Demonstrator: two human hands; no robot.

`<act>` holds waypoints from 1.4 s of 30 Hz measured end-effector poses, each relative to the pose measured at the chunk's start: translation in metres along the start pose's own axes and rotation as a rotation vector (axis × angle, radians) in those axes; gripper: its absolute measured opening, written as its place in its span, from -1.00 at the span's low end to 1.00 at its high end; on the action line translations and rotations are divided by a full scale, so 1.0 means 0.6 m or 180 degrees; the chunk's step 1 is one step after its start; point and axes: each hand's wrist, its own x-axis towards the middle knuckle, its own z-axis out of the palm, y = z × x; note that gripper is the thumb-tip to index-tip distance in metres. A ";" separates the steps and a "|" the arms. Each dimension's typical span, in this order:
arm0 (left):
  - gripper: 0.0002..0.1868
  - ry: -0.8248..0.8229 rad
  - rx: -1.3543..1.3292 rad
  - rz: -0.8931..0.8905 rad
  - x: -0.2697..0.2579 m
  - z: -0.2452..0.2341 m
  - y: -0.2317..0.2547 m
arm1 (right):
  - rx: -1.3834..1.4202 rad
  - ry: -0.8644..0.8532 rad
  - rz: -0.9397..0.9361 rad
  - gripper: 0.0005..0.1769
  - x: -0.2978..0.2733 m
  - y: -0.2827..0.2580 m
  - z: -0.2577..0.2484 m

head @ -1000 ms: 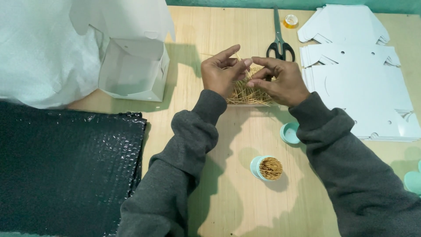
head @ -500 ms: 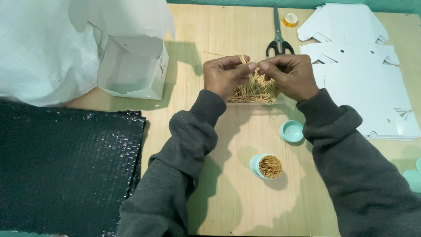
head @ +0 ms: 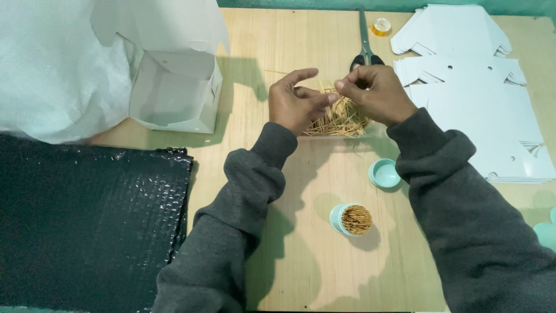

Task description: The person repeatedly picks up toothpicks from a clear plastic container, breaks them in half by hand, and places the broken pieces into a small light-blue cup. The process continues throughout the clip with the same repetitive motion.

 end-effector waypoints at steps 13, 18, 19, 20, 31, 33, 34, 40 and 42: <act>-0.19 -0.0322 0.0375 0.0112 -0.103 0.055 0.048 | 0.0729 -0.0161 -0.0657 -0.46 -0.095 -0.089 -0.024; -0.42 -0.0703 0.0676 0.0258 -0.216 0.072 0.054 | 0.0981 -0.0009 -0.0484 -0.75 -0.199 -0.130 -0.020; -0.42 -0.0702 0.0686 0.0272 -0.229 0.072 0.040 | 0.0984 -0.0004 -0.0500 -0.75 -0.218 -0.123 -0.015; -0.48 -0.0646 0.0885 0.0469 -0.241 0.072 0.025 | 0.0792 0.0068 -0.0623 -0.81 -0.237 -0.117 -0.011; -0.24 -0.0685 0.1772 0.2522 -0.331 0.053 -0.013 | -0.0545 0.0568 -0.2285 -0.96 -0.334 -0.066 0.039; -0.38 -0.0534 0.2331 0.2870 -0.338 0.053 -0.042 | -0.1035 0.0532 -0.2331 -0.59 -0.355 -0.033 0.035; -0.38 -0.0541 0.2330 0.2884 -0.339 0.055 -0.043 | -0.1043 0.0544 -0.2336 -0.59 -0.360 -0.031 0.039; -0.45 -0.0554 0.3006 0.3415 -0.350 0.049 -0.053 | -0.1726 0.0640 -0.2645 -0.43 -0.390 -0.030 0.039; 0.03 -0.0684 0.3032 0.3218 -0.358 0.045 -0.048 | -0.1571 0.0358 -0.2366 -0.31 -0.389 -0.014 0.016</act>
